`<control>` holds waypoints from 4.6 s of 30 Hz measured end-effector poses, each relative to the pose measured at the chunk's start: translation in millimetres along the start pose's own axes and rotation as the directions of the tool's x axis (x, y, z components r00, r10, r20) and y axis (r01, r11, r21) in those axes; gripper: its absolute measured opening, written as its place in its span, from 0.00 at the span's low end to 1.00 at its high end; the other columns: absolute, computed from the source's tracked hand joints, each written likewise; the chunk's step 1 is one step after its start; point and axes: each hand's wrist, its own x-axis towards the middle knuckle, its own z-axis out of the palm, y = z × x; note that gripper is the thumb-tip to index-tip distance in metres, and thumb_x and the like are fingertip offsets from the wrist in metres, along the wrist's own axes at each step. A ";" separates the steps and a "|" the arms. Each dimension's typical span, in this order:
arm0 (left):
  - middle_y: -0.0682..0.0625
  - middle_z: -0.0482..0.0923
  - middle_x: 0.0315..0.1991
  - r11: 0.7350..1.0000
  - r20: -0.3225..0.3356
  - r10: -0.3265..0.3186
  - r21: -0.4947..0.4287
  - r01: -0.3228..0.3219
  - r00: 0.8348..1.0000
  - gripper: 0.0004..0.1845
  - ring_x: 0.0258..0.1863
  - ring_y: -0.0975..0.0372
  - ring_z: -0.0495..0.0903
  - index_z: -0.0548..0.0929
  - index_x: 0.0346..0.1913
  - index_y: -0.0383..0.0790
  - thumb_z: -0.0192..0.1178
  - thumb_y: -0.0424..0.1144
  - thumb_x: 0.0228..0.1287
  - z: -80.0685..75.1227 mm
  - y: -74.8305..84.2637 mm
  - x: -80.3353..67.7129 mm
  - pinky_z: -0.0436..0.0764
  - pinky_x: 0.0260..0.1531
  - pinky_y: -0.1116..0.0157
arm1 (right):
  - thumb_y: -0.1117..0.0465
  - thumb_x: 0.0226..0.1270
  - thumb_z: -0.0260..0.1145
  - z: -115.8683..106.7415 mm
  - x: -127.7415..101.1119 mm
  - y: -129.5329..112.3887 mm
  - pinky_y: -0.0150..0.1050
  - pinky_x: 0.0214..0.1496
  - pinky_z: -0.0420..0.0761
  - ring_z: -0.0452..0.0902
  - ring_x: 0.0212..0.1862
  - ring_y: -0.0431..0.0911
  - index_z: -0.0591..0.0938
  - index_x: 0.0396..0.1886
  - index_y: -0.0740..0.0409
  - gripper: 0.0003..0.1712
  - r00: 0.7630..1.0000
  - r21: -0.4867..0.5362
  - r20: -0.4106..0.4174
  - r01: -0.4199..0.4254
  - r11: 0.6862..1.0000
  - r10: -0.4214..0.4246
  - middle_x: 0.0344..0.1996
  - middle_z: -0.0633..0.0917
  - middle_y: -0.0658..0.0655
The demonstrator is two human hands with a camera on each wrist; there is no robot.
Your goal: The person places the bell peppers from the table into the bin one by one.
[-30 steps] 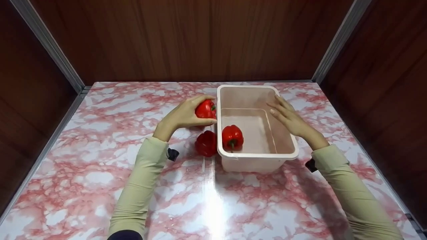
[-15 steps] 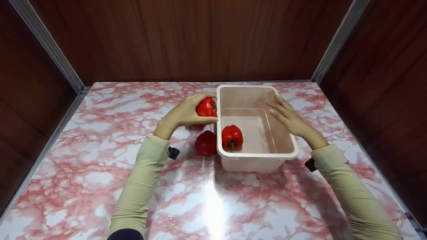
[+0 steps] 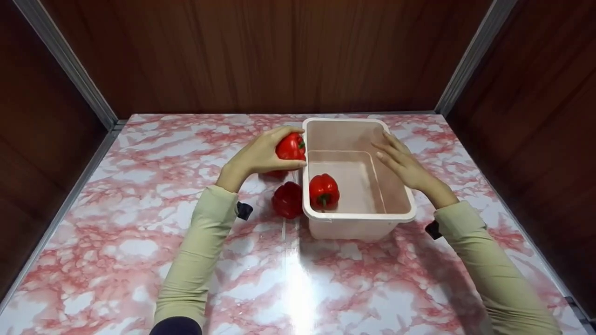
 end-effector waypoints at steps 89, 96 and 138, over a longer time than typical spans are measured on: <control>0.52 0.73 0.55 0.984 0.028 0.148 0.096 -0.150 0.989 0.40 0.51 0.62 0.73 0.70 0.62 0.51 0.61 0.67 0.47 3.8 25.2 28.9 0.77 0.47 0.62 | 0.49 0.73 0.48 0.8 2.0 2.1 0.64 0.67 0.37 0.35 0.72 0.61 0.67 0.66 0.58 0.27 1.000 0.019 -0.004 0.024 1.000 -0.024 0.72 0.46 0.63; 0.53 0.72 0.56 0.988 0.048 0.120 0.088 -0.124 0.992 0.40 0.50 0.62 0.73 0.69 0.62 0.53 0.60 0.68 0.47 5.2 28.0 30.1 0.78 0.47 0.63 | 0.49 0.73 0.47 1.4 0.5 1.3 0.64 0.67 0.36 0.34 0.72 0.60 0.67 0.66 0.58 0.27 1.000 0.021 0.001 0.011 1.000 -0.011 0.73 0.46 0.62; 0.55 0.71 0.57 0.984 0.073 0.139 0.105 -0.146 0.988 0.40 0.50 0.65 0.73 0.68 0.63 0.55 0.61 0.68 0.46 15.3 37.5 41.9 0.77 0.45 0.68 | 0.48 0.73 0.47 -0.1 1.3 -0.9 0.64 0.67 0.38 0.36 0.72 0.61 0.67 0.67 0.53 0.27 1.000 -0.001 0.000 -0.003 1.000 0.003 0.73 0.47 0.61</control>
